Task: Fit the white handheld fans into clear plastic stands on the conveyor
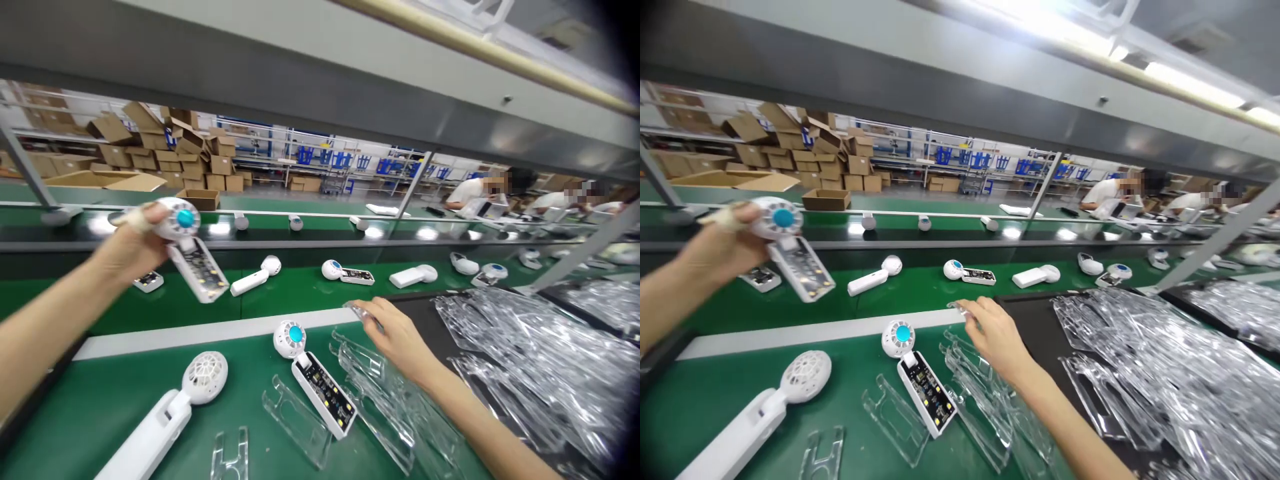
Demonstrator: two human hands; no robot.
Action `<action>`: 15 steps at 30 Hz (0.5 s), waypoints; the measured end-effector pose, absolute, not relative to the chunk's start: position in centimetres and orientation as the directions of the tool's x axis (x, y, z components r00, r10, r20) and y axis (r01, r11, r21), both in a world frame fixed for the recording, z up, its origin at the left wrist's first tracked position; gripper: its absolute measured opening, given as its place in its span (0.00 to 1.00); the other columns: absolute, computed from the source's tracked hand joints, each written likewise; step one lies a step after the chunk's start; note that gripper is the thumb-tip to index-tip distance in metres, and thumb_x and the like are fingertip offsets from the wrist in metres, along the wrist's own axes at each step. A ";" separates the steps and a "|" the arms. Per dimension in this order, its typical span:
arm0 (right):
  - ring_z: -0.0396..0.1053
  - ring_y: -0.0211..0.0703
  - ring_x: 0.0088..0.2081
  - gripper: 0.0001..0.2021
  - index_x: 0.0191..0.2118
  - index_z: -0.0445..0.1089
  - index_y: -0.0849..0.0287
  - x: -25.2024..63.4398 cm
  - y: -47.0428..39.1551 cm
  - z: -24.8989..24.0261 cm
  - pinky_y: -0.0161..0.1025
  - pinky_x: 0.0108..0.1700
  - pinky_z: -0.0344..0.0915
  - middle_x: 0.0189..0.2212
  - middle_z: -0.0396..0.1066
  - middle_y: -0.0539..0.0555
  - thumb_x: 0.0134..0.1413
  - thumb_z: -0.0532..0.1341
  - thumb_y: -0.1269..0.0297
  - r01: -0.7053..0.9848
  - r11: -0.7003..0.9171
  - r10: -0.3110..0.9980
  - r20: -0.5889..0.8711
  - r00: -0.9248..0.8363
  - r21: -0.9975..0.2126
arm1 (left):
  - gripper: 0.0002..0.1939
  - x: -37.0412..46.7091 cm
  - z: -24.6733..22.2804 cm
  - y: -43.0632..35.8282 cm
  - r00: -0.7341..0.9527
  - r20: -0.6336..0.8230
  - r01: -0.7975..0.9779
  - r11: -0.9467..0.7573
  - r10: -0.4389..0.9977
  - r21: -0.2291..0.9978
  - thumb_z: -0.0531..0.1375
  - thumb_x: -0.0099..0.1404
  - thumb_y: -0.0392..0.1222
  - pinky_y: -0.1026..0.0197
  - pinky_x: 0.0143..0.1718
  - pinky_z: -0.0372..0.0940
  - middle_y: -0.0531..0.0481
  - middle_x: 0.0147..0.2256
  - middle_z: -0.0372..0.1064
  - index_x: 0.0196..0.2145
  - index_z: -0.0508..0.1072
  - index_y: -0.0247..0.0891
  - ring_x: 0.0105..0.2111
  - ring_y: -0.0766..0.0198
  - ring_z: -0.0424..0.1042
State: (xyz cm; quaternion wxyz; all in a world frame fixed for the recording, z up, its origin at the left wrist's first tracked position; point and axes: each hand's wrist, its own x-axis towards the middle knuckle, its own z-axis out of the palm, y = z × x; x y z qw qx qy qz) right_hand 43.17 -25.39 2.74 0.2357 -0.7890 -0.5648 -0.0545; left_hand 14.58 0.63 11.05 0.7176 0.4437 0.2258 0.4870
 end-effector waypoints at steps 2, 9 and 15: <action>0.70 0.47 0.41 0.18 0.46 0.72 0.57 42.2 -24.0 3.1 0.43 0.45 0.66 0.37 0.71 0.58 0.61 0.45 0.66 0.931 -0.126 0.809 0.508 0.296 -0.342 | 0.07 17.0 10.6 -0.1 0.451 0.162 -0.546 0.128 0.877 0.828 0.61 0.62 0.39 0.57 0.37 0.68 0.50 0.34 0.72 0.37 0.71 0.34 0.32 0.61 0.72; 0.69 0.52 0.45 0.25 0.61 0.58 0.67 36.1 -17.0 5.9 0.50 0.48 0.68 0.45 0.71 0.63 0.59 0.45 0.72 0.959 -0.051 0.797 0.567 0.208 -0.280 | 0.17 23.6 8.6 -4.8 0.526 0.155 -0.637 0.267 0.836 0.723 0.70 0.45 0.43 0.57 0.34 0.69 0.50 0.32 0.74 0.32 0.71 0.38 0.31 0.59 0.73; 0.65 0.60 0.47 0.26 0.60 0.59 0.74 31.5 -14.1 6.1 0.53 0.47 0.67 0.46 0.67 0.69 0.64 0.52 0.58 0.929 -0.188 0.812 0.482 0.329 -0.319 | 0.15 24.0 8.1 -5.3 0.575 0.134 -0.603 0.307 0.807 0.736 0.70 0.47 0.42 0.62 0.33 0.67 0.50 0.31 0.73 0.32 0.73 0.36 0.30 0.62 0.72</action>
